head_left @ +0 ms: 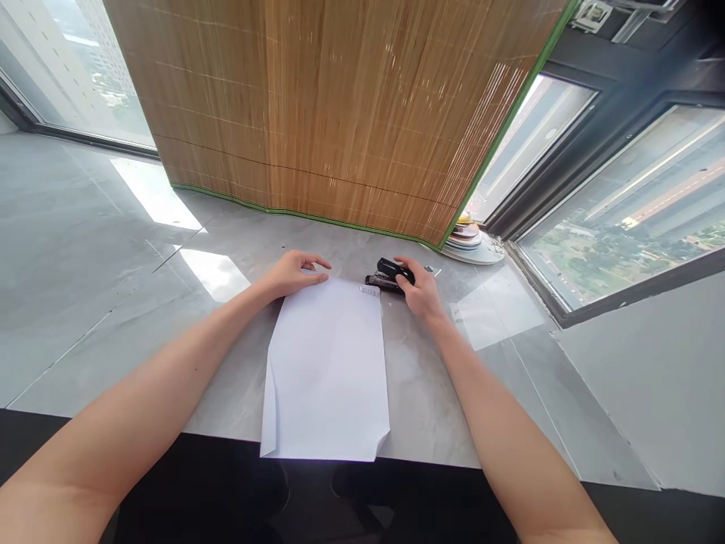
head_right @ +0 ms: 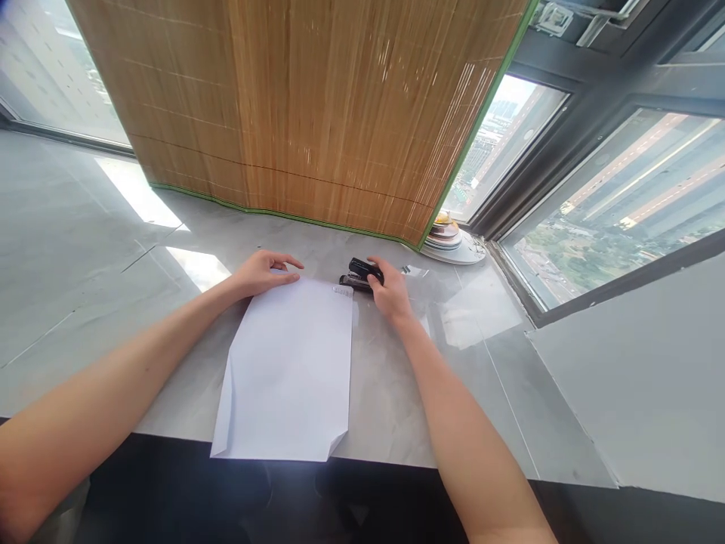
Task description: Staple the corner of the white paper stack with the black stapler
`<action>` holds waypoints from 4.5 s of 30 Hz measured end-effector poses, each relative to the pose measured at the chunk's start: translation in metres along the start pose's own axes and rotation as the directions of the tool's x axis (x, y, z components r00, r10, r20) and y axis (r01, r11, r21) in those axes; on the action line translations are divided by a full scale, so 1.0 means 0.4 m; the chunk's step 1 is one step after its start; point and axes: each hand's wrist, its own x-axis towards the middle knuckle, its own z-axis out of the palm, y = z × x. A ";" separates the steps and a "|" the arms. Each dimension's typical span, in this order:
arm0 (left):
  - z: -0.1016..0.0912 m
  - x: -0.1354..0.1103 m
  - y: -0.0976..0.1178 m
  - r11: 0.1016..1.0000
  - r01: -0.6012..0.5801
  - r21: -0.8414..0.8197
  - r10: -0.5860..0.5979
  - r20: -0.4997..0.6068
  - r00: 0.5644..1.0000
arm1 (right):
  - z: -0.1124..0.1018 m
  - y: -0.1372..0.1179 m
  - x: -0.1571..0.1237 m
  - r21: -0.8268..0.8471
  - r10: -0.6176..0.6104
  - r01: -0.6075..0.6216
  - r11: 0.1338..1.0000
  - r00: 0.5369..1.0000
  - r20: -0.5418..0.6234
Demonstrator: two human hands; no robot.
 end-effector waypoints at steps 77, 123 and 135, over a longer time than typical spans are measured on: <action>0.021 0.001 0.008 0.960 0.138 -0.246 -0.157 -0.058 0.986 | -0.015 -0.049 -0.020 -0.057 -0.220 0.229 0.972 0.967 0.127; 0.032 -0.004 0.016 0.971 0.111 -0.213 -0.125 -0.054 0.991 | 0.051 -0.063 -0.018 -0.203 -0.247 0.287 0.936 0.948 0.199; 0.028 -0.005 0.016 0.968 0.115 -0.222 -0.129 -0.049 0.990 | 0.048 -0.070 -0.018 -0.195 -0.225 0.266 0.944 0.952 0.209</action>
